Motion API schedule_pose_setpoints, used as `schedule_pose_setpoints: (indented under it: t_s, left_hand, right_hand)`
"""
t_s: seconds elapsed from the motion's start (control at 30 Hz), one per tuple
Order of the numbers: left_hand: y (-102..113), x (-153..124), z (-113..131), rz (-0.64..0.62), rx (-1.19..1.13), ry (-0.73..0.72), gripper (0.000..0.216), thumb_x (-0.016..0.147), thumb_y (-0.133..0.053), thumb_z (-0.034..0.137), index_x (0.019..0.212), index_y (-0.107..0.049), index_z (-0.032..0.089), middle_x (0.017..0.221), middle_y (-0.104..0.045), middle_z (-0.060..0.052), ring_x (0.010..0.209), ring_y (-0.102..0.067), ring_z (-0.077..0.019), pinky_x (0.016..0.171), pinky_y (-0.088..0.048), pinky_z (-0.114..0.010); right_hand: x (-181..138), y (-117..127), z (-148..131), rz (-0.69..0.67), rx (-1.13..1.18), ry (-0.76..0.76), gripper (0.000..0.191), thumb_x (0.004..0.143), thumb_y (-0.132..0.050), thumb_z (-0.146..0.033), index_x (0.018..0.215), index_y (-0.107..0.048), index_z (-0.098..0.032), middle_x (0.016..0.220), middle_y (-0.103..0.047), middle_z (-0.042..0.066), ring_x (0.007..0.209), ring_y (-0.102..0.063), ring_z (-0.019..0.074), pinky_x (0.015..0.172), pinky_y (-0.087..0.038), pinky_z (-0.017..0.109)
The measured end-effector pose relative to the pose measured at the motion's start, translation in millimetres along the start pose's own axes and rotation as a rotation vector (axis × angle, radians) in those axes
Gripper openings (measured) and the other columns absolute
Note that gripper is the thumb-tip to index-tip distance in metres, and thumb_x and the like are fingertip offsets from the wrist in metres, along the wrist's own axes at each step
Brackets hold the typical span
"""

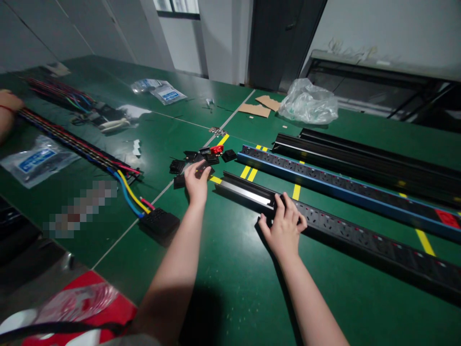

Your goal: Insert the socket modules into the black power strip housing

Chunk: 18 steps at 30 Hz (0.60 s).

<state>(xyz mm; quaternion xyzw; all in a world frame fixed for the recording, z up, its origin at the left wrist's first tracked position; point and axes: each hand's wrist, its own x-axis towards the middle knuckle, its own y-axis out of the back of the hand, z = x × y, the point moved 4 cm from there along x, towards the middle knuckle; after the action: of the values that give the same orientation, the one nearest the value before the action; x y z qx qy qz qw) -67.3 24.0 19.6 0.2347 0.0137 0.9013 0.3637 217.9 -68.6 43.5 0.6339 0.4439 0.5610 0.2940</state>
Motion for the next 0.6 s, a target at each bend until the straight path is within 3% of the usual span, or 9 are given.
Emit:
schedule_pose_setpoints:
  t_s: [0.17,0.27,0.37,0.6]
  left_hand:
    - [-9.4,0.5,-7.3,-0.061,-0.216,0.147,0.047,0.085,-0.062,0.035,0.128,-0.053,0.018,0.117,-0.065,-0.011,0.107,-0.064,-0.0182,0.095,-0.050,-0.032]
    - [-11.1,-1.3,-3.5,-0.089,-0.131,0.102,0.034,0.091,-0.052,0.041,0.112,-0.063,0.017,0.113,-0.068,-0.010,0.105,-0.065,-0.0186,0.094,-0.049,-0.031]
    - [-9.4,-3.6,4.1,-0.094,-0.006,0.031,0.041,0.096,-0.041,0.046,0.109,-0.068,0.018,0.113,-0.069,-0.008,0.105,-0.063,-0.0187,0.096,-0.045,-0.031]
    - [-15.1,-7.2,6.1,-0.214,0.098,0.065,0.056,0.098,-0.029,0.053,0.102,-0.073,0.020,0.100,-0.072,-0.006,0.093,-0.064,-0.0193,0.084,-0.046,-0.029]
  right_hand:
    - [0.0,0.6,-0.5,-0.008,0.001,-0.005,0.058,0.090,-0.046,-0.038,0.143,-0.042,-0.016,0.149,-0.043,0.016,0.132,-0.041,0.0283,0.104,-0.020,0.045]
    - [0.0,0.4,-0.9,-0.015,-0.004,0.002,0.058,0.091,-0.046,-0.038,0.144,-0.041,-0.016,0.150,-0.043,0.015,0.133,-0.040,0.0279,0.105,-0.020,0.046]
    - [0.2,-0.6,-1.1,-0.023,-0.012,0.005,0.059,0.091,-0.047,-0.037,0.145,-0.040,-0.017,0.151,-0.043,0.013,0.134,-0.038,0.0276,0.105,-0.020,0.046]
    - [-0.2,-1.6,-1.9,-0.031,-0.024,0.009,0.060,0.091,-0.047,-0.035,0.148,-0.038,-0.018,0.151,-0.043,0.009,0.137,-0.036,0.0267,0.105,-0.018,0.046]
